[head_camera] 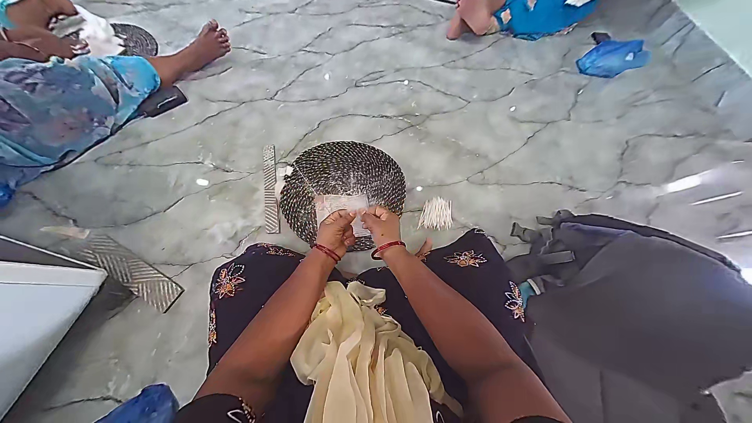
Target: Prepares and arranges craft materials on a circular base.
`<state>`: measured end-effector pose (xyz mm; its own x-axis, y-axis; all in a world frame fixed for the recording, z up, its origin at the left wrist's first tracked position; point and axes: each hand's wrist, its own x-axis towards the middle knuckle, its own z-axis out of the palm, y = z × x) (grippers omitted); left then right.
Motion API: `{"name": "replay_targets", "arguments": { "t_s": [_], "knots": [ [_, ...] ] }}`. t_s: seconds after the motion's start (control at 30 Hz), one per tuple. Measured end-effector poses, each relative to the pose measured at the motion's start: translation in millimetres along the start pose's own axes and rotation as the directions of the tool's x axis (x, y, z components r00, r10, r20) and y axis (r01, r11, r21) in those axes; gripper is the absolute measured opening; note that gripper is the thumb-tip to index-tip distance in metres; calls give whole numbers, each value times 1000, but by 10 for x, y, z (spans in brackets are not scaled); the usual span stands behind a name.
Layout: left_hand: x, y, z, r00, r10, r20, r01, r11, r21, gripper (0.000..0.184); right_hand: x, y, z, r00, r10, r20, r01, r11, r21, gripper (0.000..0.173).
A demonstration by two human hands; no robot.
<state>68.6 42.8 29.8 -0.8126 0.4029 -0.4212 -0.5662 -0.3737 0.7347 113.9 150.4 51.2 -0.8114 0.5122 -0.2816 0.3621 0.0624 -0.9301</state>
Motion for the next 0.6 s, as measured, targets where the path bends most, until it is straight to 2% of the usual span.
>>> {"name": "replay_targets", "arguments": {
  "t_s": [0.13,0.17,0.23,0.33,0.4,0.6],
  "knots": [
    [6,47,-51,1000,-15,-23,17,996,83,12,12,-6,-63,996,68,54,-73,992,105,54],
    [13,47,-63,1000,-15,-22,17,996,90,13,20,-24,-80,994,88,63,-94,990,102,57],
    [26,45,-74,1000,-18,-12,19,995,100,14,40,-66,-96,995,79,68,-83,995,58,45],
    [26,52,-65,999,-38,-12,40,991,129,14,85,-75,-96,998,-19,61,21,999,-37,24],
    [21,46,-62,998,-54,-33,59,986,154,12,123,-32,-116,999,-22,50,26,996,-84,18],
    [41,69,-44,995,-78,-69,88,985,151,16,98,-118,-112,981,194,12,-194,977,86,31]
  ]
}}
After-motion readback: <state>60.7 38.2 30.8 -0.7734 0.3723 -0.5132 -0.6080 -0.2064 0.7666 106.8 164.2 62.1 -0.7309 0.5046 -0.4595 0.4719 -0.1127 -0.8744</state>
